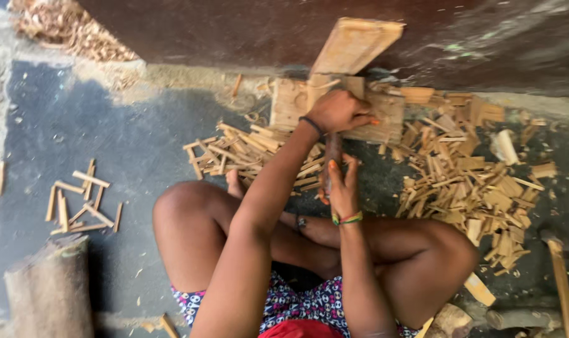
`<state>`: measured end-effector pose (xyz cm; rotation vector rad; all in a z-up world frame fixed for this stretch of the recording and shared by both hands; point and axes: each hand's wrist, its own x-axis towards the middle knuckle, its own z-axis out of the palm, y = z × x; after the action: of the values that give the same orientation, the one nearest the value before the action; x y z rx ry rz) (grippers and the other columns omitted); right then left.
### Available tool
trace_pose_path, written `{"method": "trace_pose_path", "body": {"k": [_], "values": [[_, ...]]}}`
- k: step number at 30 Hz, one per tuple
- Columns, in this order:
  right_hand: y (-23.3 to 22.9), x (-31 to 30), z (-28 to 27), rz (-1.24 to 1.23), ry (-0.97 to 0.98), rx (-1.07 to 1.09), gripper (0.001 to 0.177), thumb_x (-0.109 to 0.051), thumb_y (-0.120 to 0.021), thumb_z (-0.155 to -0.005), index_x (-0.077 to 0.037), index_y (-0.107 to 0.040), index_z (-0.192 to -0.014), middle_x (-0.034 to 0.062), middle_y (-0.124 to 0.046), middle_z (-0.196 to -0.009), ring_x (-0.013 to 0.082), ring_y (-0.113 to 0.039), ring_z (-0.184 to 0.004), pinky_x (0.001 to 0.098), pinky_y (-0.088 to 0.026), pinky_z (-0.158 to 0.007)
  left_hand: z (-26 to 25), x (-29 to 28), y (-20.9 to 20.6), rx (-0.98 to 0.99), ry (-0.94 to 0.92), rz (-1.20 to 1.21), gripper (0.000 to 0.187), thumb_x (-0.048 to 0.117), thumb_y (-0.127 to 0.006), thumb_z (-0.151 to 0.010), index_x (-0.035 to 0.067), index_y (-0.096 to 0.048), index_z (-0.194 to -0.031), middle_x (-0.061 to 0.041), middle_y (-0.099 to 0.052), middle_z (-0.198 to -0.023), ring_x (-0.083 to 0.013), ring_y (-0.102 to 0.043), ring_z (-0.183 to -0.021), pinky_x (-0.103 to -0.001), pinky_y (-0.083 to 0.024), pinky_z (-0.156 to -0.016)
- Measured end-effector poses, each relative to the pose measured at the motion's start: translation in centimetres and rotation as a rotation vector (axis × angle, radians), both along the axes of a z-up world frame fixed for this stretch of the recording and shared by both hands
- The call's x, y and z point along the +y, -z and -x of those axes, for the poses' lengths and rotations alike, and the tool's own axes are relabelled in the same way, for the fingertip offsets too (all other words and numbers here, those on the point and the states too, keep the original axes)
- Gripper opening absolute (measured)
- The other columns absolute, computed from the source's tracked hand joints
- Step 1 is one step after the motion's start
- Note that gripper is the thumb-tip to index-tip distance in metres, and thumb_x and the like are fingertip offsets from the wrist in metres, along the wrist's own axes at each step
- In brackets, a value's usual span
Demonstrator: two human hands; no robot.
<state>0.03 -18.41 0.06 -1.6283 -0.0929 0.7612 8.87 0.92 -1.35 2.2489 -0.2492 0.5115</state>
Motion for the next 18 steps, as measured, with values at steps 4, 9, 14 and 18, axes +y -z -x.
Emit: {"method": "trace_pose_path", "body": {"k": [4,9,14,18], "values": [[0.1,-0.8,-0.5,-0.1,0.029,0.108,0.031,-0.033,-0.054,-0.105,-0.016,-0.045,-0.13,0.01,-0.062,-0.077,0.014,-0.05,-0.041,0.0263,-0.034,-0.032,0.3,-0.5,-1.1,-0.046,-0.09,-0.017,0.033,0.042,-0.066,-0.097,0.012,-0.079,-0.092,-0.009,-0.076,-0.08,-0.0275,-0.07,-0.066,-0.043,-0.055,-0.062],[-0.4,-1.6,-1.5,-0.211,0.048,0.161,0.03,-0.036,-0.056,-0.106,-0.016,-0.049,-0.127,0.0099,-0.062,-0.078,0.0138,-0.051,-0.042,0.0263,-0.034,-0.032,4.7,-1.8,-1.7,-0.259,-0.345,0.103,0.031,0.038,-0.07,-0.099,0.009,-0.071,-0.087,-0.01,-0.071,-0.077,-0.0293,-0.069,-0.073,-0.043,-0.055,-0.075],[-2.3,-4.4,-2.4,-0.268,0.118,0.056,0.029,-0.037,-0.059,-0.106,-0.018,-0.045,-0.123,0.0108,-0.063,-0.082,0.0144,-0.055,-0.047,0.026,-0.037,-0.034,10.0,-0.2,-0.9,-0.087,-0.554,0.124,0.03,0.036,-0.076,-0.094,0.008,-0.068,-0.102,-0.012,-0.068,-0.091,-0.0316,-0.066,-0.086,-0.043,-0.053,-0.081],[-3.6,-8.0,-2.4,-0.158,0.195,-0.009,0.032,-0.037,-0.061,-0.103,-0.019,-0.045,-0.123,0.0113,-0.063,-0.08,0.0144,-0.055,-0.046,0.0254,-0.037,-0.033,10.2,-0.3,-0.9,-0.046,-0.579,-0.023,0.043,0.037,-0.078,-0.09,0.009,-0.065,-0.119,-0.011,-0.064,-0.109,-0.0325,-0.06,-0.103,-0.045,-0.047,-0.091]]}}
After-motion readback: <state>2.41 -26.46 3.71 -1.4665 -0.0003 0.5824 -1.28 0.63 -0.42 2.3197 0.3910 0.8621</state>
